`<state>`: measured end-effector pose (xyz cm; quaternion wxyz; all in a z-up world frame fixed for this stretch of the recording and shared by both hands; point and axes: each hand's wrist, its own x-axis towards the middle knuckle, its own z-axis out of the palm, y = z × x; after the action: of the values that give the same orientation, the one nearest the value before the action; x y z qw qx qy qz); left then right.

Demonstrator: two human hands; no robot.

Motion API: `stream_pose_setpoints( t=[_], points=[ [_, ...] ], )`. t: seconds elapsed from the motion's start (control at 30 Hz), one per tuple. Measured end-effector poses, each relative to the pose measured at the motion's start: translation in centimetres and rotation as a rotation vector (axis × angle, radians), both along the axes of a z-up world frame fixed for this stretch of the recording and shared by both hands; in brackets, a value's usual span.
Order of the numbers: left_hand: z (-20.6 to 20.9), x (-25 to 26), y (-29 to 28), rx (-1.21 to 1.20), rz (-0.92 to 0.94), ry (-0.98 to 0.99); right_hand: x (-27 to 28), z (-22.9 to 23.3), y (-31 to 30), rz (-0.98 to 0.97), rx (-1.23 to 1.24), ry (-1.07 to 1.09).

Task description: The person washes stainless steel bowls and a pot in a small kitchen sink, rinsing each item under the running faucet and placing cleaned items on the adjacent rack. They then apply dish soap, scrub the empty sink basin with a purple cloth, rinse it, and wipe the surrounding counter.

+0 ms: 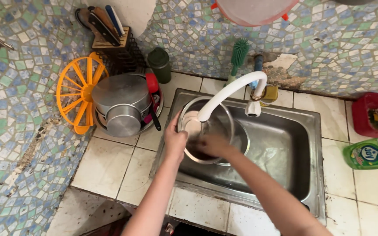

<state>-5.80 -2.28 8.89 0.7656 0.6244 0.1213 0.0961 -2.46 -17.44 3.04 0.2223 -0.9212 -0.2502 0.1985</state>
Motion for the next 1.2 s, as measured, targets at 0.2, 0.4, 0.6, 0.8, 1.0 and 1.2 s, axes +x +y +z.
stream_pose_setpoints(
  t=[0.2,0.4,0.6,0.8,1.0,1.2],
  points=[
    [-2.5,0.5,-1.1,-0.062,-0.041,-0.007,2.1,-3.6,-0.6,-0.087,0.091,-0.529],
    [-5.9,3.0,2.0,-0.374,-0.019,0.178,-7.0,10.8,-3.3,0.003,0.022,0.025],
    [-13.8,3.7,0.4,-0.414,-0.097,0.5,-11.0,13.2,-8.7,0.095,0.235,-0.483],
    [-15.0,3.6,-2.0,-0.653,-0.363,0.622,-11.8,12.0,-11.6,-0.289,0.376,-0.349],
    [-18.5,0.8,-9.2,-0.754,-0.6,0.663,-13.6,4.2,-19.9,-0.835,0.918,-0.025],
    [-15.9,-1.7,-16.7,-1.048,-0.797,0.494,-16.2,5.0,-25.1,-1.092,1.365,0.026]
  ],
)
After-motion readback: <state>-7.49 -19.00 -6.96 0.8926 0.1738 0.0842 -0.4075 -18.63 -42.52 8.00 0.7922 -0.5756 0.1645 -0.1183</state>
